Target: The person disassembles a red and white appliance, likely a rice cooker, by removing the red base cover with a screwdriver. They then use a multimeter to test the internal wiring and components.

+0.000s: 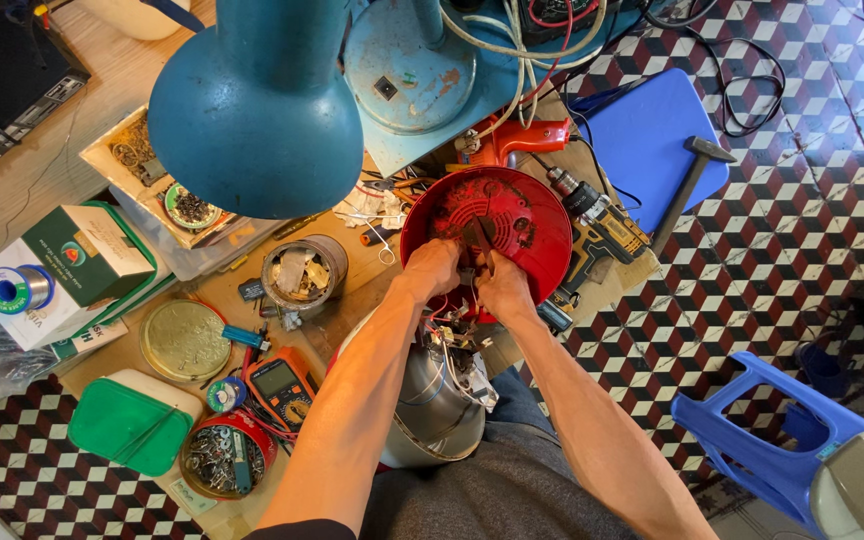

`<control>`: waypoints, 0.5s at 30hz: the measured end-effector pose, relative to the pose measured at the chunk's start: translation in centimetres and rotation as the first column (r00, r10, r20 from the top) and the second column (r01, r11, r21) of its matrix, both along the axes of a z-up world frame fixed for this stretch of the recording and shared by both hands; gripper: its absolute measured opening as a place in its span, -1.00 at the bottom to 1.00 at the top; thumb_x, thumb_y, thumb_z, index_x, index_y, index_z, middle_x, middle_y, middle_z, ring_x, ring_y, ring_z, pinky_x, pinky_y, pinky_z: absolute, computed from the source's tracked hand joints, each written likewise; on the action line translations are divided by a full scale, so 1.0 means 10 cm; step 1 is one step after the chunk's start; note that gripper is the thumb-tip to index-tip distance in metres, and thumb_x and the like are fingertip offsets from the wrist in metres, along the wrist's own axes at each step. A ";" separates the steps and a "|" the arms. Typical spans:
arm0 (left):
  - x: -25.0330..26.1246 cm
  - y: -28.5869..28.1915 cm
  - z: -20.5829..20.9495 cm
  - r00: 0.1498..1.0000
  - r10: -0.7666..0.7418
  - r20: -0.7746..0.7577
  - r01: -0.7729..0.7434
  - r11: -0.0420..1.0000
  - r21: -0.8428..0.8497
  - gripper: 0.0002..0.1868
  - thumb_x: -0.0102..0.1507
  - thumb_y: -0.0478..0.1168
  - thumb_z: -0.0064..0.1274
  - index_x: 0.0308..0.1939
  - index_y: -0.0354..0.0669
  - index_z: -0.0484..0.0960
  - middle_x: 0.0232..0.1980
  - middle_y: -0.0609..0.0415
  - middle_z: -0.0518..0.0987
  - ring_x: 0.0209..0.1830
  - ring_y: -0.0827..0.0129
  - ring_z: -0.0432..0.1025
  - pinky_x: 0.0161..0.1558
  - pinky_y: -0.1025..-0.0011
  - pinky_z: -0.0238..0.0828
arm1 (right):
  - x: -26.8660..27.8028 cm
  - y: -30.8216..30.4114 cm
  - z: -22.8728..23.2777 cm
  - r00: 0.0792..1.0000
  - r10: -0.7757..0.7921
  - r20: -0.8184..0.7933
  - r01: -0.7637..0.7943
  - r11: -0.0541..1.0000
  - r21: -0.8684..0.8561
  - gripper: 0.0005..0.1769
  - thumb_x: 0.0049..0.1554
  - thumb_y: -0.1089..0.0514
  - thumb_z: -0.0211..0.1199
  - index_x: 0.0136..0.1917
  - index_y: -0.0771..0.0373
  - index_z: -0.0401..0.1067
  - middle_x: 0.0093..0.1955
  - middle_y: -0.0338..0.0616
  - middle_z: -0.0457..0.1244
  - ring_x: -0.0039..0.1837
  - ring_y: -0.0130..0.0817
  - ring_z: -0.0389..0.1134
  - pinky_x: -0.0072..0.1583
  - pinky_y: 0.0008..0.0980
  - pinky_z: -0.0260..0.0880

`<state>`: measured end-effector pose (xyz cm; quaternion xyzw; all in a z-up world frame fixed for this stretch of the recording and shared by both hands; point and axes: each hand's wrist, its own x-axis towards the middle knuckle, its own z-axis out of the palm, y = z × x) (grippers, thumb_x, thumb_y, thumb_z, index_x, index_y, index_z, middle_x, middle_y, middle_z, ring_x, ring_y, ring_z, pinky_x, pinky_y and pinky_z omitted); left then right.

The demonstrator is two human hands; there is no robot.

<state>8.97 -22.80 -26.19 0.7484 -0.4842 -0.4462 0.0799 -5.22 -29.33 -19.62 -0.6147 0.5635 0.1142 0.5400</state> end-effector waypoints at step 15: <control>0.01 0.00 -0.03 0.999 0.033 -0.026 -0.032 0.999 0.030 -0.76 0.02 -0.35 0.15 -0.25 -0.40 0.65 -0.21 -0.37 0.62 -0.14 -0.19 0.55 -0.08 0.10 0.53 | -0.15 -0.01 -0.45 0.973 0.231 0.015 -0.221 0.946 -0.238 -0.76 0.07 0.34 0.12 0.05 0.29 0.40 0.01 0.21 0.34 0.12 0.17 0.37 0.13 -0.01 0.36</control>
